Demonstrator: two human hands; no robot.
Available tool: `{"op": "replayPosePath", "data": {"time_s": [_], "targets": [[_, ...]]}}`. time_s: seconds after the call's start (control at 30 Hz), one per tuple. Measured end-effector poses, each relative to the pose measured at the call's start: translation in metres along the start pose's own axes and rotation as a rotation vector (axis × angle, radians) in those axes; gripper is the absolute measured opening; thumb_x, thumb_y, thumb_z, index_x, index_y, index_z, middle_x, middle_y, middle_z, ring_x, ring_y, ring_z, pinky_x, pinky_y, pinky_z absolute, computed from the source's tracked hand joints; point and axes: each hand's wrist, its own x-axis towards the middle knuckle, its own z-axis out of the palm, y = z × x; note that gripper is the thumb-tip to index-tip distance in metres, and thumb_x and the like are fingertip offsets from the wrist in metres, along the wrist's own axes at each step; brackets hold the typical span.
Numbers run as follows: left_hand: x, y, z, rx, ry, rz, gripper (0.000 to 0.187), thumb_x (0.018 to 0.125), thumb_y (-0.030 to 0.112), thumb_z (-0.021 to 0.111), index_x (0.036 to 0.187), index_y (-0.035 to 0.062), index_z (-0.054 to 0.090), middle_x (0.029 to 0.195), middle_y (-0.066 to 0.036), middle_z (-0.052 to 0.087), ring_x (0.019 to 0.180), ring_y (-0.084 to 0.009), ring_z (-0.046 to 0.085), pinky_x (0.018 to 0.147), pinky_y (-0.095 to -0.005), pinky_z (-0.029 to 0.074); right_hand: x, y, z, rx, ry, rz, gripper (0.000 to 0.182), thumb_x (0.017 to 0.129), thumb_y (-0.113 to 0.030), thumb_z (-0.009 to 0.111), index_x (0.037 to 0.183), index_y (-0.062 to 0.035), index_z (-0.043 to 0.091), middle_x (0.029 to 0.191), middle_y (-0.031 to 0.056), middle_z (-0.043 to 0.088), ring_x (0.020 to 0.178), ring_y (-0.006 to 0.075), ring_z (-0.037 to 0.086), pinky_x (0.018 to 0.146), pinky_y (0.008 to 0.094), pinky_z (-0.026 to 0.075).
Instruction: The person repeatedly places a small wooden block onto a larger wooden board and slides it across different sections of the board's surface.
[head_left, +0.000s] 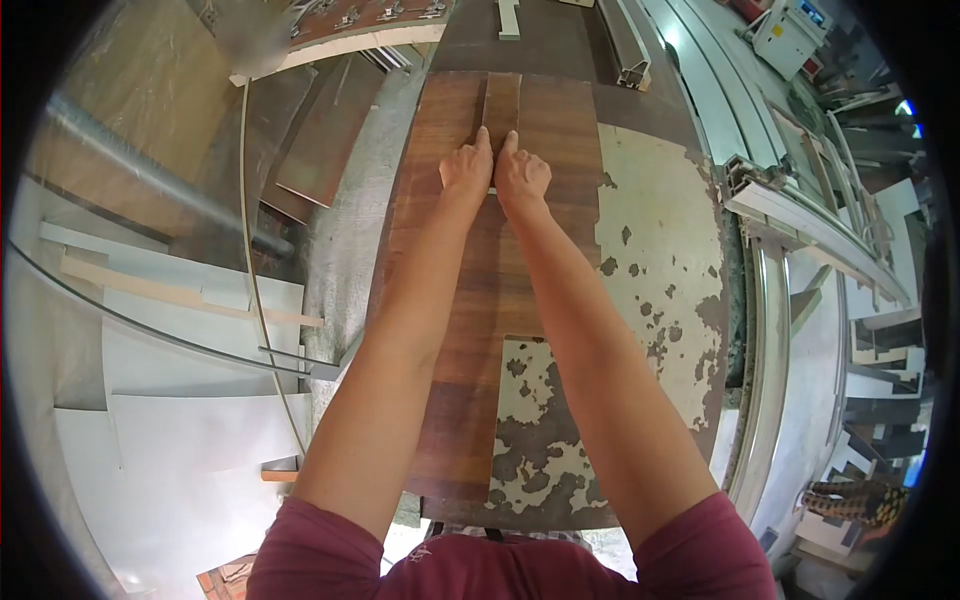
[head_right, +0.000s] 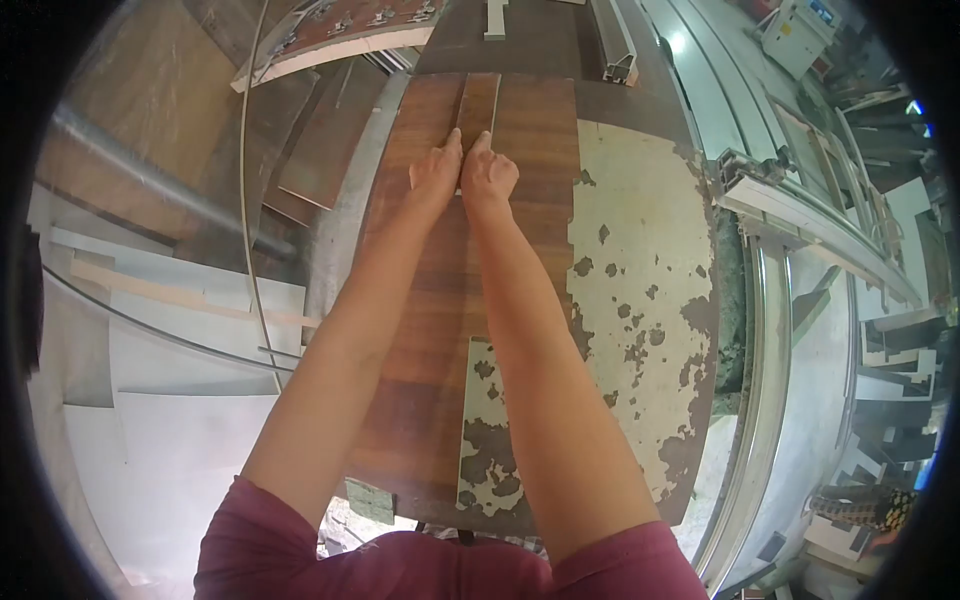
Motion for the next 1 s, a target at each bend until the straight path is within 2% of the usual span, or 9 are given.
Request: {"op": "replayPosePath", "data": {"time_s": [0.33, 0.4, 0.53, 0.73, 0.8, 1.0], "targets": [[-0.136, -0.002, -0.025, -0.056, -0.055, -0.014, 0.045, 0.085, 0.012, 0.036, 0.129, 0.0077, 0.029, 0.087, -0.019, 0.062, 0.081, -0.0308, 0.061, 0.068, -0.041, 0.049, -0.132, 0.001, -0.004, -0.164, 0.014, -0.059, 0.047, 0.083, -0.012, 0.044, 0.128, -0.006, 0.032, 0.085, 0.0116, 0.064, 0.078, 0.023, 0.063, 0.065, 0.0319, 0.049], [-0.167, -0.006, -0.03, -0.072, -0.107, 0.005, 0.047, 0.084, 0.011, 0.036, 0.13, 0.006, 0.027, 0.088, -0.019, 0.061, 0.081, -0.0305, 0.061, 0.068, -0.041, 0.049, -0.165, 0.0, -0.005, -0.173, 0.005, -0.043, 0.05, 0.082, -0.012, 0.044, 0.129, -0.0058, 0.031, 0.082, 0.0118, 0.064, 0.074, 0.0237, 0.063, 0.062, 0.0319, 0.049], [-0.23, -0.014, -0.033, -0.092, -0.058, 0.052, 0.05, 0.083, 0.01, 0.037, 0.131, 0.0045, 0.025, 0.087, -0.019, 0.062, 0.079, -0.0303, 0.061, 0.067, -0.0409, 0.049, -0.231, -0.003, -0.005, -0.24, 0.03, -0.035, 0.051, 0.081, -0.013, 0.045, 0.13, -0.0061, 0.03, 0.079, 0.0114, 0.065, 0.071, 0.0235, 0.064, 0.061, 0.0322, 0.05], [-0.309, -0.026, -0.04, -0.102, -0.11, 0.077, 0.052, 0.082, 0.01, 0.038, 0.132, 0.0041, 0.024, 0.084, -0.019, 0.062, 0.075, -0.0288, 0.062, 0.064, -0.0394, 0.05, -0.316, -0.009, 0.0, -0.239, 0.001, 0.01, 0.054, 0.08, -0.012, 0.048, 0.13, -0.007, 0.03, 0.076, 0.0097, 0.065, 0.067, 0.0226, 0.064, 0.06, 0.0314, 0.049], [-0.334, -0.032, -0.039, -0.119, -0.071, 0.099, 0.047, 0.085, 0.017, 0.038, 0.13, 0.0056, 0.028, 0.079, -0.02, 0.062, 0.07, -0.0331, 0.062, 0.06, -0.0423, 0.049, -0.342, -0.011, 0.002, -0.276, -0.001, -0.007, 0.054, 0.08, -0.011, 0.048, 0.131, -0.0079, 0.029, 0.076, 0.0097, 0.064, 0.066, 0.0231, 0.063, 0.06, 0.0319, 0.049], [-0.404, -0.052, -0.043, -0.128, -0.003, 0.135, 0.046, 0.086, 0.022, 0.04, 0.128, 0.0051, 0.031, 0.069, -0.018, 0.062, 0.063, -0.0325, 0.062, 0.057, -0.0424, 0.049, -0.412, -0.024, 0.0, -0.213, -0.039, 0.005, 0.053, 0.081, -0.013, 0.046, 0.131, -0.0088, 0.029, 0.075, 0.0137, 0.064, 0.068, 0.026, 0.063, 0.059, 0.0346, 0.049]]}}
